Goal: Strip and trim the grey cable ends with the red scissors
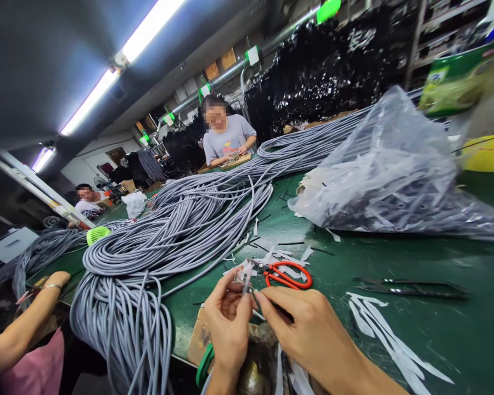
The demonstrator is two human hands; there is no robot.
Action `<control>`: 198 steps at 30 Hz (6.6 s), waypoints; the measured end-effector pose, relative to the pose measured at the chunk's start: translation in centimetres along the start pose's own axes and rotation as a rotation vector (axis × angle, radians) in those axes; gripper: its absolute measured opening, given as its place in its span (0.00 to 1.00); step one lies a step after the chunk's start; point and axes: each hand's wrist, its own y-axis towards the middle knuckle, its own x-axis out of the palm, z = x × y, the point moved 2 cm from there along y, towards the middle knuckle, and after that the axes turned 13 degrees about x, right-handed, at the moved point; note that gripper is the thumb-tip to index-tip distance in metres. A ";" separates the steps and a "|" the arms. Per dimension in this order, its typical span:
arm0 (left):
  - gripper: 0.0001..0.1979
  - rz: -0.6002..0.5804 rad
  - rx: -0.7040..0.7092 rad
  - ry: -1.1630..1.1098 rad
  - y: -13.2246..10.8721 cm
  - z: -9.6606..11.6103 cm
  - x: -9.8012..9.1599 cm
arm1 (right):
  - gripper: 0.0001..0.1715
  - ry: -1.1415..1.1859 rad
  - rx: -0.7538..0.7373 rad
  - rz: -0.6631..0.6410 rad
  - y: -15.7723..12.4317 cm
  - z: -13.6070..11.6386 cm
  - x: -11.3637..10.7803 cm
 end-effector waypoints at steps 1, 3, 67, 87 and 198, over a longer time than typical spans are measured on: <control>0.20 -0.007 0.006 0.031 0.0 0.2 0.1 | 0.23 0.002 0.018 0.000 0.0 0.1 0.0; 0.20 -0.028 0.040 0.091 0.0 0.3 0.2 | 0.23 0.004 0.055 -0.003 0.0 0.4 0.0; 0.09 -0.133 -0.179 0.020 1.0 0.5 -0.1 | 0.15 0.105 0.166 -0.057 1.3 0.6 -0.6; 0.11 -0.288 0.132 0.240 0.4 -0.1 -0.9 | 0.14 -0.407 -0.315 0.040 1.5 0.4 -1.8; 0.15 -0.510 0.379 0.425 -0.1 0.1 -1.0 | 0.36 0.400 0.474 -0.285 2.6 0.8 -2.2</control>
